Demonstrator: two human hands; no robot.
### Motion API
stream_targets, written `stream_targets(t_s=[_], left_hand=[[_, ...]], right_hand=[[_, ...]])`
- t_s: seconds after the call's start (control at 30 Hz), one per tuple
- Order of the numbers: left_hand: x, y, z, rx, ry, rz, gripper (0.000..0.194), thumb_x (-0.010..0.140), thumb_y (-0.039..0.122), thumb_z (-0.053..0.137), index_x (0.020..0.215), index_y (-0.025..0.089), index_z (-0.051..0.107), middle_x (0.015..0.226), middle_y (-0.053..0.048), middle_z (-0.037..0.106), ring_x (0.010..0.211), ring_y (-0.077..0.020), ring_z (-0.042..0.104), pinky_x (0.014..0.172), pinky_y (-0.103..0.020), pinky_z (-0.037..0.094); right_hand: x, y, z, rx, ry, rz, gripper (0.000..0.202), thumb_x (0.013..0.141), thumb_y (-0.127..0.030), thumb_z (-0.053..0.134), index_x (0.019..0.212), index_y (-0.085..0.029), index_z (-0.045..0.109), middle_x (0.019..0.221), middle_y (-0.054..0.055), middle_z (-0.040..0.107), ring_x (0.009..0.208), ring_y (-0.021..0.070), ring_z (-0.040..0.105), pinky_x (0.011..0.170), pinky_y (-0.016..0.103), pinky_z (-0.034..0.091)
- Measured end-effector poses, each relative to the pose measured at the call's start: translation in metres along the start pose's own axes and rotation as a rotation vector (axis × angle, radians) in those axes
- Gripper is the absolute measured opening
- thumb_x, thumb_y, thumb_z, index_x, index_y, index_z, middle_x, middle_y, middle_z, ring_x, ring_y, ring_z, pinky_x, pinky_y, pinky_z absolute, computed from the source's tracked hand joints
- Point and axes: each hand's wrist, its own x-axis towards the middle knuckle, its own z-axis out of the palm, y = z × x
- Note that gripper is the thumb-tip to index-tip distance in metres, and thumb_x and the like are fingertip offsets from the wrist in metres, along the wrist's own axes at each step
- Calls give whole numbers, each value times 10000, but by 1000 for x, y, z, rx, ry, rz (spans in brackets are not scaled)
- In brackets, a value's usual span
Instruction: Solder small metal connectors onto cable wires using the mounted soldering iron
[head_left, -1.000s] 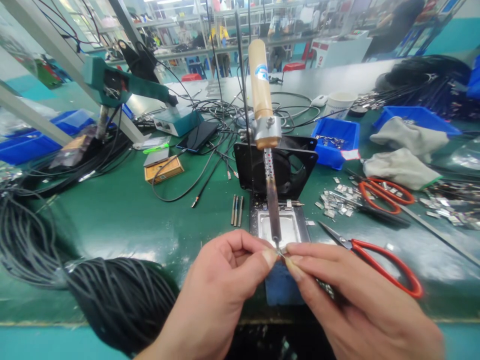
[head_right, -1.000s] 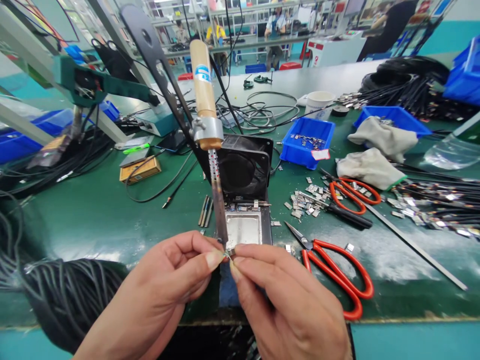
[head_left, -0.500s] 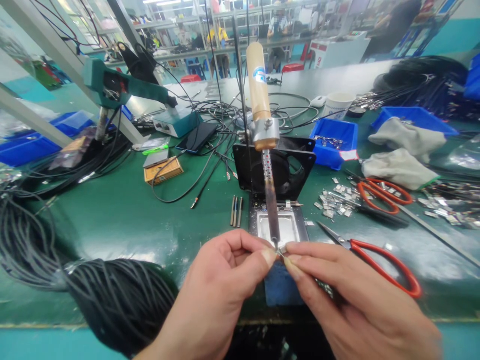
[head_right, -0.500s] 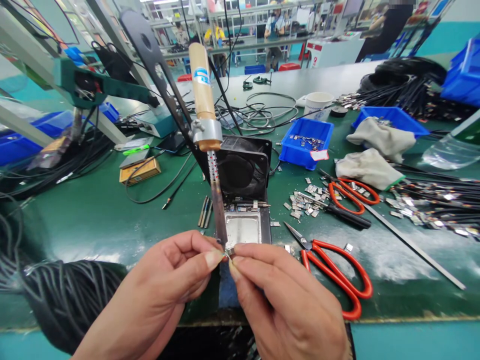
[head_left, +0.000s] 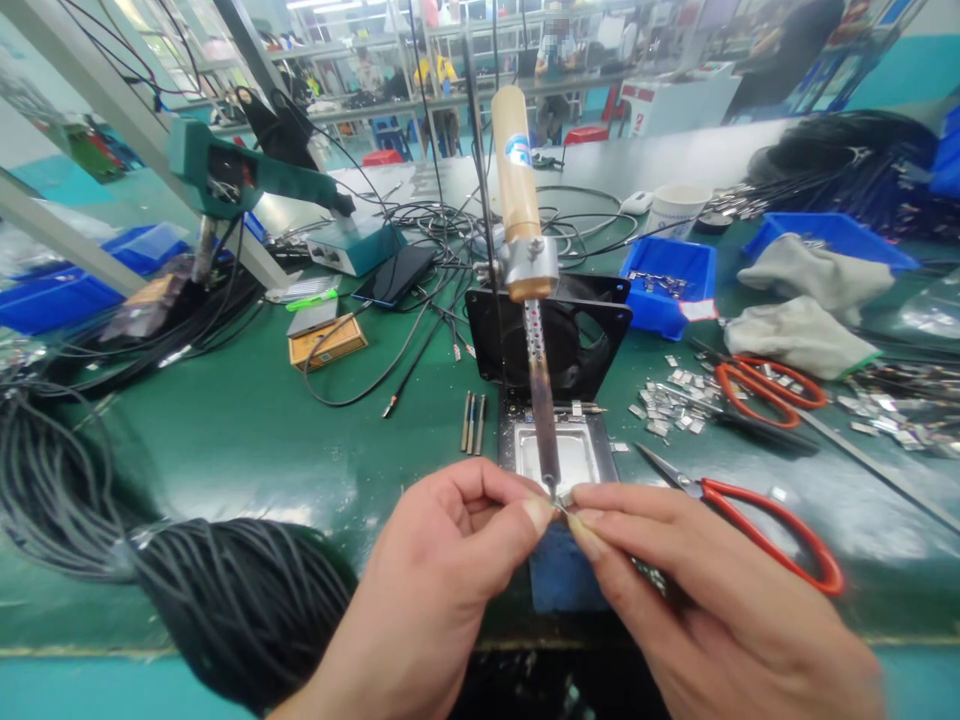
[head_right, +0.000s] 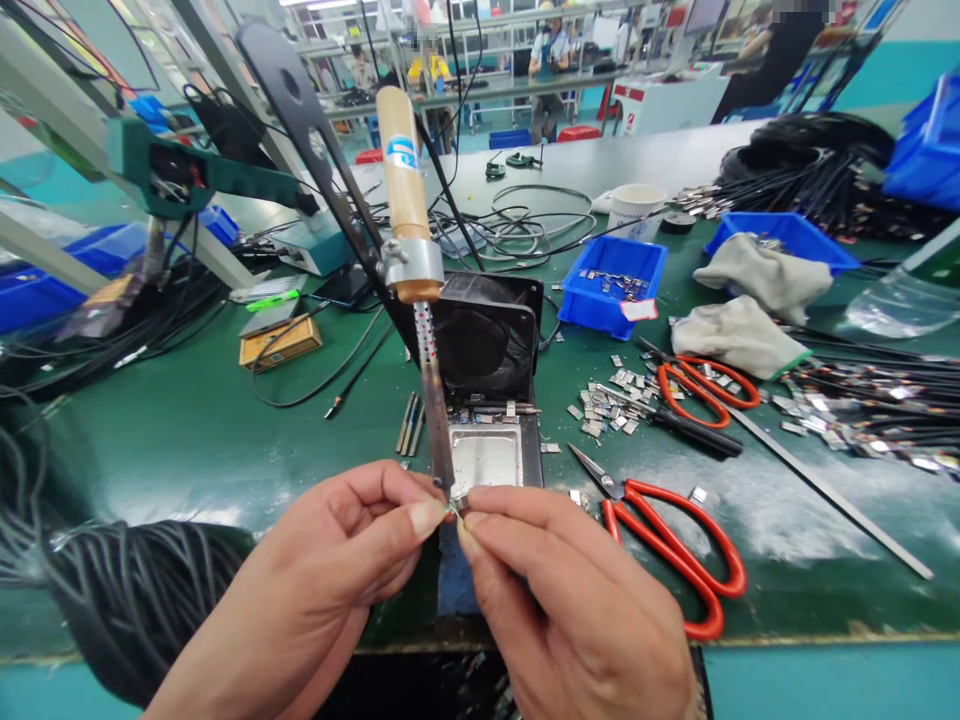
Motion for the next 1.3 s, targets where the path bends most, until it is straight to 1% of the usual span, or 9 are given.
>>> stream_targets(t_s=[0.2,0.5,0.67,0.77,0.9,1.0,1.07,1.17,1.3], left_hand=[[-1,-1,-1,-8,-11,8,188,866,282,782,747,171,688,660,49,580,560,-83,333,510,-204,295],[-5,-4,-1,-12,-7,0,185,877,270,765,752,167,676,671,43,582,564,-83,340,512,-205,289],[-14,-7,-2,8,-33,-24,190,886,295,757,776,165,672,691,40,590,572,-84,328,521,-207,284],[-20,-9,-3,11,-46,-34,191,884,297,757,782,162,671,679,46,569,571,-83,312,521,-207,274],[-29,-12,-2,-11,-98,-40,188,883,292,760,783,159,672,613,71,499,539,-79,250,493,-215,232],[-35,-15,-3,-21,-142,-41,203,884,312,764,806,156,662,633,68,512,545,-75,285,505,-206,254],[-39,-16,-5,7,-176,-28,214,896,329,753,822,152,660,649,57,532,570,-79,360,544,-203,309],[-44,-16,-10,89,-220,-2,231,916,334,725,806,142,658,660,36,568,622,-96,465,624,-220,384],[-48,-14,-13,138,-299,-23,227,920,335,707,820,142,643,687,32,574,583,-85,466,573,-212,371]], right_hand=[[-1,-3,0,25,41,-1,211,889,-84,700,1034,-236,709,1110,-5,767,1015,107,737,938,167,587],[-1,-4,1,58,47,0,227,870,-59,703,1016,-232,715,1090,-15,775,985,95,743,940,145,569],[-5,-11,-1,124,61,162,135,915,-175,677,969,-295,704,1032,-62,779,923,105,750,886,167,584],[-6,-16,-1,174,42,288,73,949,-250,637,931,-298,689,933,-52,763,816,120,749,757,185,599],[-9,-22,1,309,-41,424,100,982,-329,602,912,-272,645,726,-49,703,606,115,700,572,189,576],[-14,-25,1,388,-111,486,143,986,-367,603,891,-261,609,665,-50,668,556,115,664,529,192,555],[-17,-26,0,394,-127,529,175,979,-397,612,876,-257,605,656,-44,653,549,118,638,516,202,539],[-22,-29,-3,418,-157,537,189,973,-415,622,881,-251,634,668,-31,660,562,120,625,514,202,526],[-30,-35,-8,509,-206,526,167,966,-393,643,883,-248,652,695,-23,682,578,116,626,532,194,524]])
